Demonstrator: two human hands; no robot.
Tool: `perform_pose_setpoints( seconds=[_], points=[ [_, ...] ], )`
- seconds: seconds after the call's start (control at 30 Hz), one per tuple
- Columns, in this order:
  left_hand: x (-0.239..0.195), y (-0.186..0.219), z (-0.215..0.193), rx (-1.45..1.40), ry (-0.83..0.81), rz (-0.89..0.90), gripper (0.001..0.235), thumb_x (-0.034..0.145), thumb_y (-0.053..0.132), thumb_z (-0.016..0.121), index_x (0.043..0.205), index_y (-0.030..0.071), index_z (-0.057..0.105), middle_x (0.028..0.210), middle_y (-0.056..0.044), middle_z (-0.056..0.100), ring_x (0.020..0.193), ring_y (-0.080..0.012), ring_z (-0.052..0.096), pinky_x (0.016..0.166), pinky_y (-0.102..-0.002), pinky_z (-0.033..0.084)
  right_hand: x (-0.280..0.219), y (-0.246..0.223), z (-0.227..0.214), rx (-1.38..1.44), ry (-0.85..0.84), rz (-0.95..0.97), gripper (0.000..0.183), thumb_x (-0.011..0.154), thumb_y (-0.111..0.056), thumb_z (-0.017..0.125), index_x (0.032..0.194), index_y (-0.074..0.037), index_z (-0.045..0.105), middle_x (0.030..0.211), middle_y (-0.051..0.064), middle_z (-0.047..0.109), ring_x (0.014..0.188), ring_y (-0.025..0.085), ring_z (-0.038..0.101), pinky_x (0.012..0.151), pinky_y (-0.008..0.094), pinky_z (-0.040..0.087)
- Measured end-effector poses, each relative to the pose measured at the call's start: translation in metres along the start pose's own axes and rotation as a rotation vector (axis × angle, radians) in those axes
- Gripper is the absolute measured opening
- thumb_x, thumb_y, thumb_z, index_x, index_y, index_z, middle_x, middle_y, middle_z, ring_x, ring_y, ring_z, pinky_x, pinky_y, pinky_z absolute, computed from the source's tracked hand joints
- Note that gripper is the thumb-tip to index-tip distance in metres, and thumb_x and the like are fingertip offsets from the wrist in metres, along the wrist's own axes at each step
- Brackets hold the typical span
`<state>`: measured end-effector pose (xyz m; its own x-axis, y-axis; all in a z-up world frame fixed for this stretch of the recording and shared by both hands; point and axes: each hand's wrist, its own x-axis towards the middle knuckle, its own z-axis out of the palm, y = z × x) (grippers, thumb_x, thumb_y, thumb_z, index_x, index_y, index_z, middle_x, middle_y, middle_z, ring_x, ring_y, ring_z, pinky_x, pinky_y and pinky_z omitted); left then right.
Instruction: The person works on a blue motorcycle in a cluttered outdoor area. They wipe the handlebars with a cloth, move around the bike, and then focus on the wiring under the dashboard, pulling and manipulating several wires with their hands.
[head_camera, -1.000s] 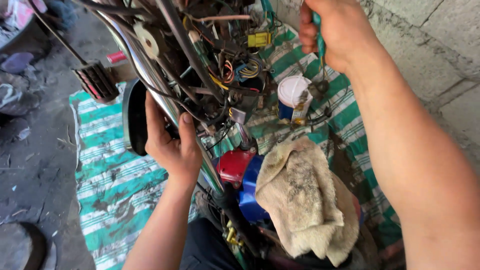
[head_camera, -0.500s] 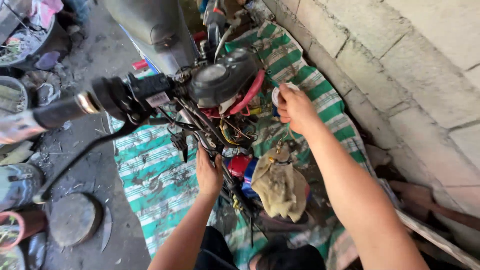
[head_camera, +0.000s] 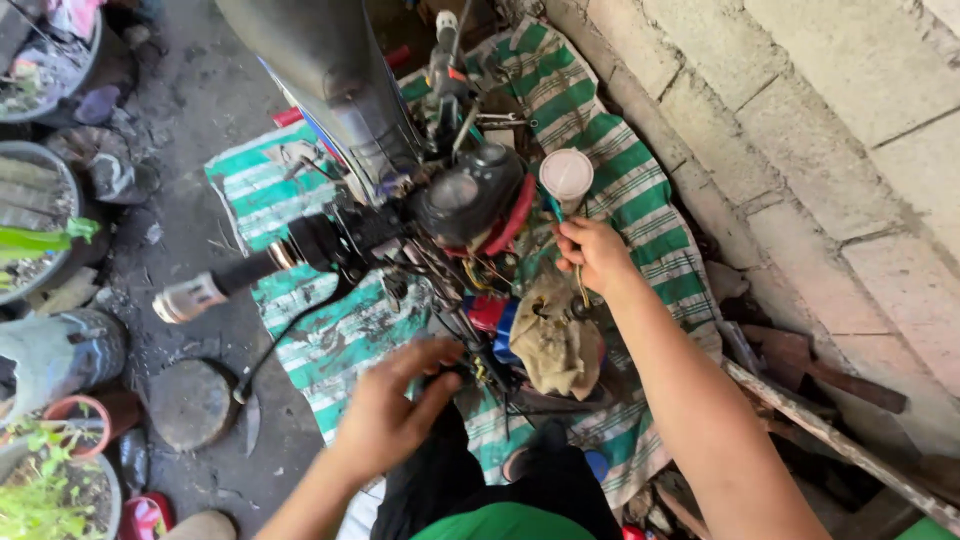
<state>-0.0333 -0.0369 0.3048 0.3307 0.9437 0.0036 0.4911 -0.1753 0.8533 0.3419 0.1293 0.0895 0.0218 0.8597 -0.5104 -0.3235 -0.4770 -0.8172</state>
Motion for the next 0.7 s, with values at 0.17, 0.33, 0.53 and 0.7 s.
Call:
perform_pose_setpoints(
  seconds=[0.17, 0.33, 0.53, 0.7],
  points=[
    [0.139, 0.030, -0.140, 0.001, 0.031, 0.065, 0.011, 0.103, 0.019, 0.078, 0.106, 0.009, 0.083, 0.087, -0.012, 0.084, 0.071, -0.0311, 0.075, 0.076, -0.046, 0.059, -0.032, -0.040, 0.006, 0.249, -0.068, 0.163, 0.027, 0.109, -0.031, 0.066, 0.122, -0.009, 0.075, 0.109, 0.019, 0.082, 0.064, 0.025, 0.075, 0.069, 0.051, 0.065],
    [0.359, -0.171, -0.129, 0.218, -0.089, -0.167, 0.030, 0.104, 0.039, 0.068, 0.131, 0.035, 0.079, 0.105, 0.005, 0.083, 0.109, -0.0246, 0.079, 0.099, -0.046, 0.058, -0.053, -0.053, 0.017, 0.153, -0.045, 0.049, 0.028, 0.107, -0.011, 0.065, 0.132, 0.000, 0.069, 0.109, 0.019, 0.077, 0.066, 0.021, 0.065, 0.059, 0.037, 0.053],
    [0.442, -0.230, -0.047, -0.128, -0.185, -0.267, 0.049, 0.113, 0.021, 0.062, 0.160, 0.014, 0.053, 0.158, -0.017, 0.060, 0.138, -0.0403, 0.066, 0.108, -0.056, 0.063, -0.059, -0.055, 0.032, 0.226, 0.185, 0.018, 0.010, 0.109, -0.005, 0.064, 0.118, -0.001, 0.065, 0.079, 0.007, 0.061, 0.043, 0.004, 0.033, 0.041, 0.021, 0.026],
    [0.450, -0.247, -0.029, -0.689, -0.077, -0.294, 0.040, 0.123, 0.018, 0.051, 0.160, 0.003, 0.057, 0.161, -0.030, 0.057, 0.147, -0.0484, 0.059, 0.112, -0.058, 0.064, -0.066, -0.073, 0.051, 0.364, 0.218, 0.058, 0.014, 0.109, -0.013, 0.060, 0.113, -0.001, 0.065, 0.077, 0.002, 0.050, 0.045, 0.003, 0.030, 0.043, 0.020, 0.022]
  ],
)
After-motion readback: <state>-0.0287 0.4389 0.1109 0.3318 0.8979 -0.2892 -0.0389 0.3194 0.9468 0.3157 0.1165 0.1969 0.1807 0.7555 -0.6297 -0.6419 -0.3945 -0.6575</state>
